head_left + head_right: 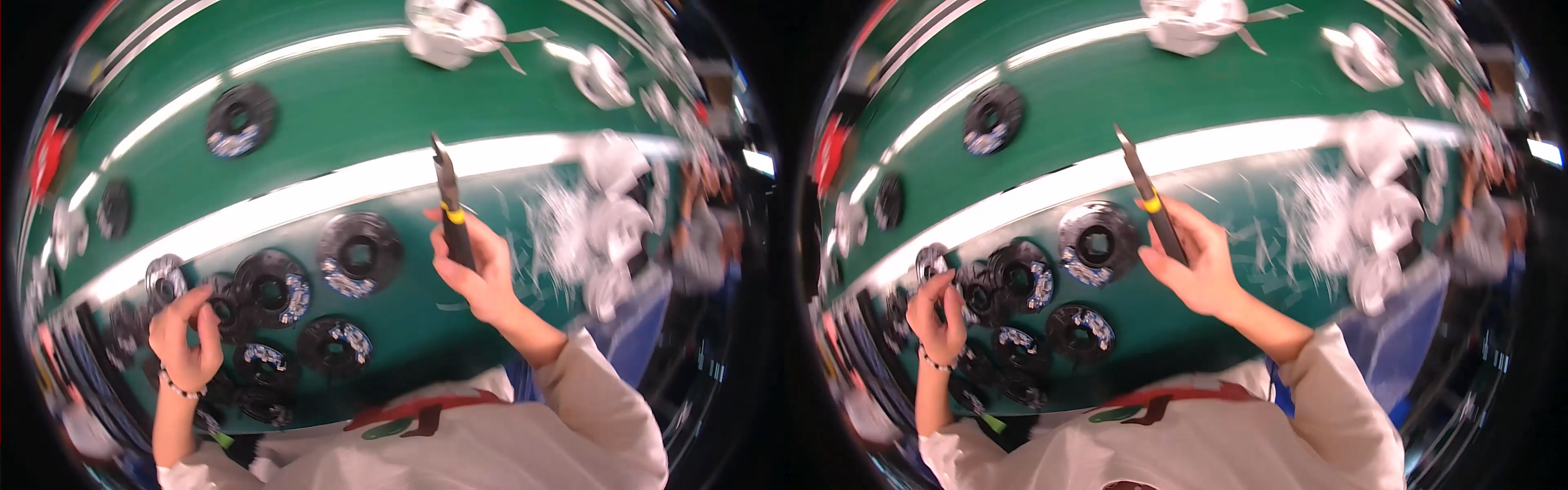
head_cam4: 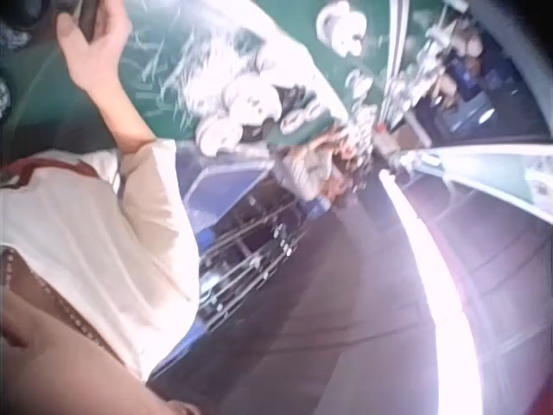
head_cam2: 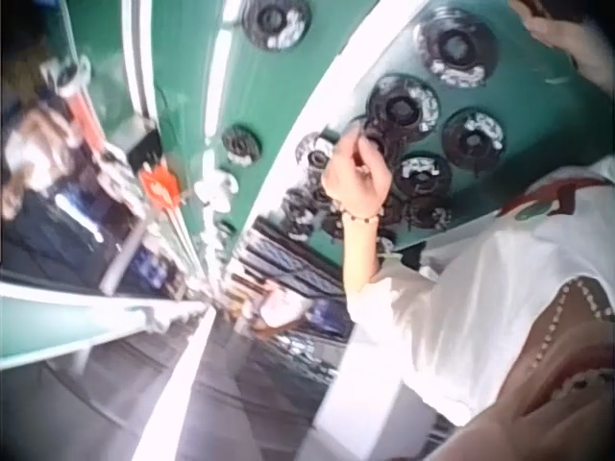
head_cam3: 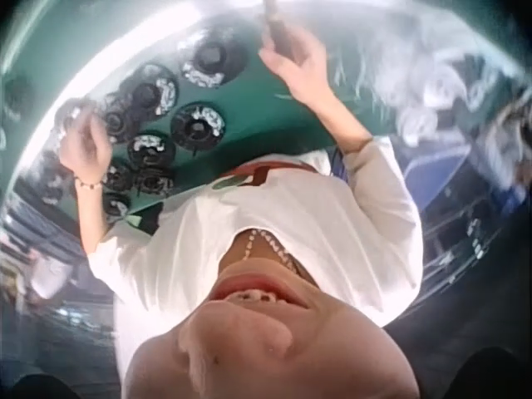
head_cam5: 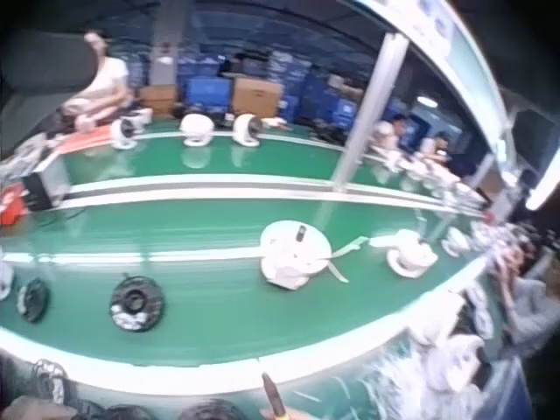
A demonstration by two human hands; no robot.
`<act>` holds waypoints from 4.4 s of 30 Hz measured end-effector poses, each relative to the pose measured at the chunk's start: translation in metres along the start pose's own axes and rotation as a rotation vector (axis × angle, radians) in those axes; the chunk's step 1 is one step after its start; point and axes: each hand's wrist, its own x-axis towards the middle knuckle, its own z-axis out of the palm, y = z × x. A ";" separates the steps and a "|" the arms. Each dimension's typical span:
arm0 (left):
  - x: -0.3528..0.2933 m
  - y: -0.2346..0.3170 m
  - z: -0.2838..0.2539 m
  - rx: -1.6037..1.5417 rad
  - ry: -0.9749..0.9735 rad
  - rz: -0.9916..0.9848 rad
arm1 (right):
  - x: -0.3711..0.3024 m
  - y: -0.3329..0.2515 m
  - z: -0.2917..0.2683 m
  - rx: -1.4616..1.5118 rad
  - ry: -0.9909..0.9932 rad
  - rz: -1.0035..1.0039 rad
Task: Assembling circular LED light fixtures by fitting circuit boards and internal components into plastic housings on a production line.
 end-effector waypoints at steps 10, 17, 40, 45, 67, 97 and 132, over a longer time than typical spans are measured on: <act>-0.069 0.105 0.084 0.174 0.304 0.363 | -0.047 0.010 -0.051 0.418 -0.459 0.254; -0.143 0.225 -0.013 0.353 0.552 0.185 | -0.099 0.007 -0.082 -0.256 -0.681 -0.073; 0.111 0.249 0.125 -0.215 0.545 0.654 | -0.165 0.119 -0.091 -1.087 -0.207 -0.696; 0.193 0.295 0.198 -0.442 0.439 0.756 | -0.174 0.074 -0.137 -0.868 0.153 -0.896; 0.187 -0.028 0.137 0.209 0.298 -0.262 | -0.173 0.007 -0.262 -1.162 1.384 -0.269; -0.050 0.152 0.152 -0.999 0.558 -0.282 | -0.106 0.035 -0.094 -1.300 -0.482 -0.283; -0.037 0.216 0.185 -1.797 0.407 -0.327 | -0.102 0.006 -0.048 -0.737 -0.258 -0.781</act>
